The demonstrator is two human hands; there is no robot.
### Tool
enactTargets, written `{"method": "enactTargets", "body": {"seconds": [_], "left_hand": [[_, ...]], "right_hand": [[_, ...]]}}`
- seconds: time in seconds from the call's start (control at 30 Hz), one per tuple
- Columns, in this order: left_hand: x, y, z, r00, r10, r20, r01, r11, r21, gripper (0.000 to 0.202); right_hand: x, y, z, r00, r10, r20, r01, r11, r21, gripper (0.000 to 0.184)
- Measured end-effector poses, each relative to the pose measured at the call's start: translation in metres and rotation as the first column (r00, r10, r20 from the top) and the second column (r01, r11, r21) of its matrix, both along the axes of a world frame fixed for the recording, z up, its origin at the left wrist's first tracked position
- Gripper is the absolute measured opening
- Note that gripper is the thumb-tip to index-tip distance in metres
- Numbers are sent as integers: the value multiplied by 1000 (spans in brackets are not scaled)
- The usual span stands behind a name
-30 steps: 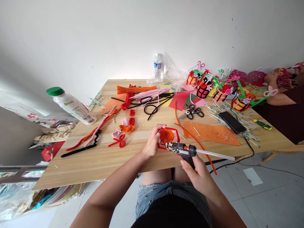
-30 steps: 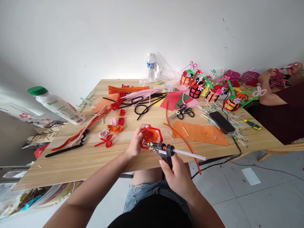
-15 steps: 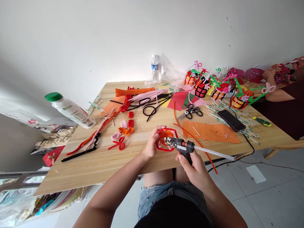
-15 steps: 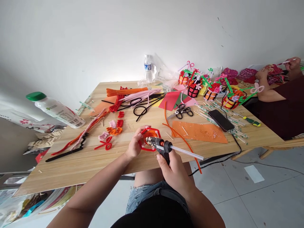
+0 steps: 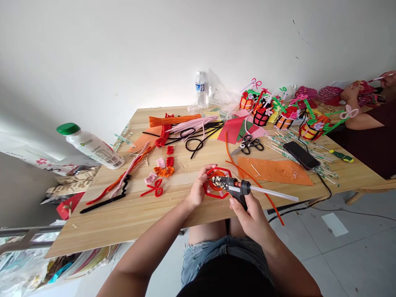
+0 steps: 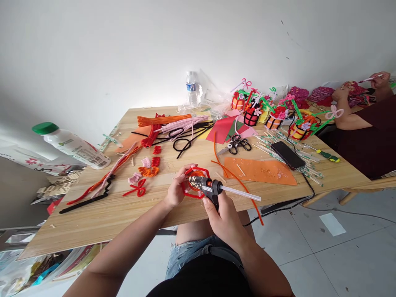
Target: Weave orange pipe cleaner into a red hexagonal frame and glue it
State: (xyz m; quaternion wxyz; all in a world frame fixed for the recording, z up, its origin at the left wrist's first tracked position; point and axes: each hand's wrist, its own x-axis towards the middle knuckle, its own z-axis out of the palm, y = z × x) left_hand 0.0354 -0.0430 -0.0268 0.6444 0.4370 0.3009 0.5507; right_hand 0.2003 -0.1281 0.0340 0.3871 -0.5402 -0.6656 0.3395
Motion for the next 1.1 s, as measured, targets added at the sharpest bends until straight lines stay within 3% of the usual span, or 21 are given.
{"method": "enactTargets", "body": {"seconds": [0.7,1.1], "left_hand": [[0,2,-4,1000,-6,22,7,999,-38,47],[0,3,-7,999,5,33,-5,1000,-7,42]], "right_hand": [[0,1,-3,999,-22,32,20,998,52,34],[2,-1,-2,999,-1,38,1,1000,6,31]]}}
